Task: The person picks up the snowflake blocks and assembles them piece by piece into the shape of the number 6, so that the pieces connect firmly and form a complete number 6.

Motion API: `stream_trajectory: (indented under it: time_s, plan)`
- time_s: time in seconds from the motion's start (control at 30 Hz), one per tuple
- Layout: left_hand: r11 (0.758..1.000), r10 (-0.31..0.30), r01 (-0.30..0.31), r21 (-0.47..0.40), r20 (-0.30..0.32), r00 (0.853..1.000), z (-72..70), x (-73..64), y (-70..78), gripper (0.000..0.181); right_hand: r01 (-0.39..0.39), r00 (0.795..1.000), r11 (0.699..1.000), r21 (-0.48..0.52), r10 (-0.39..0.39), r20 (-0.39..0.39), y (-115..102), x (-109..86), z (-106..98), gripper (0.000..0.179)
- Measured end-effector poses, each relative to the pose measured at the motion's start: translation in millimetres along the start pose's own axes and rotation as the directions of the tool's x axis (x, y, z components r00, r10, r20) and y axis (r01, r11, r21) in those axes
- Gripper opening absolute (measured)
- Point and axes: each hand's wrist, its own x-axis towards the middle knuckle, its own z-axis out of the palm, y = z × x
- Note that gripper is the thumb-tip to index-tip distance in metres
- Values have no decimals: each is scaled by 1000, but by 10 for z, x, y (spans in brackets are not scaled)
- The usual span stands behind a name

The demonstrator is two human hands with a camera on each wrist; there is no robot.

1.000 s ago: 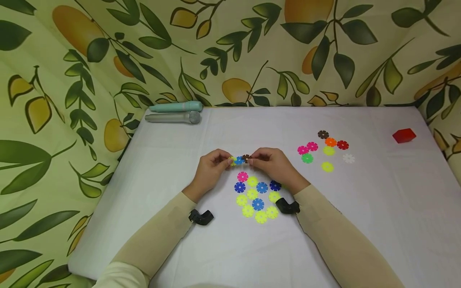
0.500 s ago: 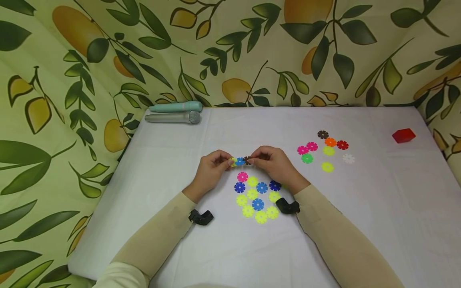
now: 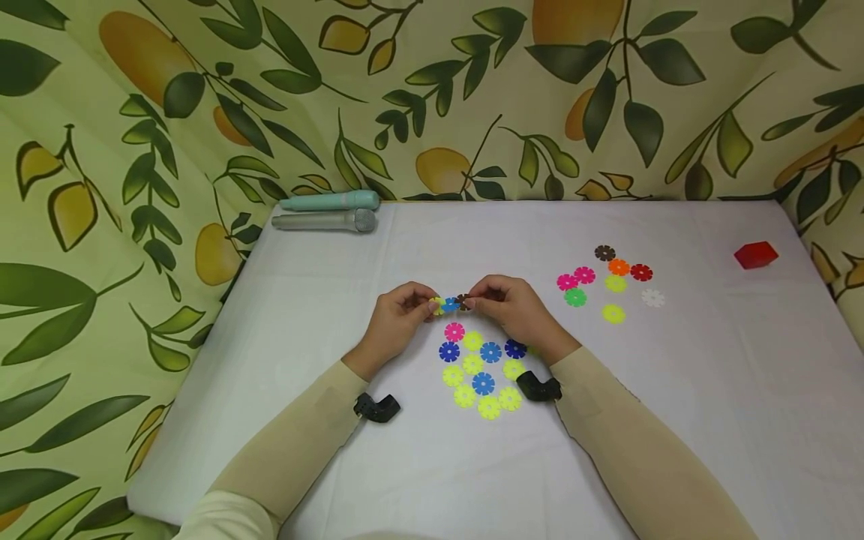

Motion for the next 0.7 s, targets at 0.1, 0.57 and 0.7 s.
stream_trajectory:
  time_s: [0.1, 0.57, 0.7]
  plan:
    - [1000, -6, 6, -8, 3, 1000, 3, 1, -1, 7, -1, 1000, 1000, 0, 1, 0, 2, 3, -1, 12]
    - [997, 55, -51, 61, -78, 995, -66, 27, 24, 6, -39, 996, 996, 76, 45, -81, -25, -8, -135, 18]
    - [999, 35, -33, 25, -78, 996, -85, 19, 0, 7, -51, 992, 987, 154, 68, -109, -3, -7, -209, 23]
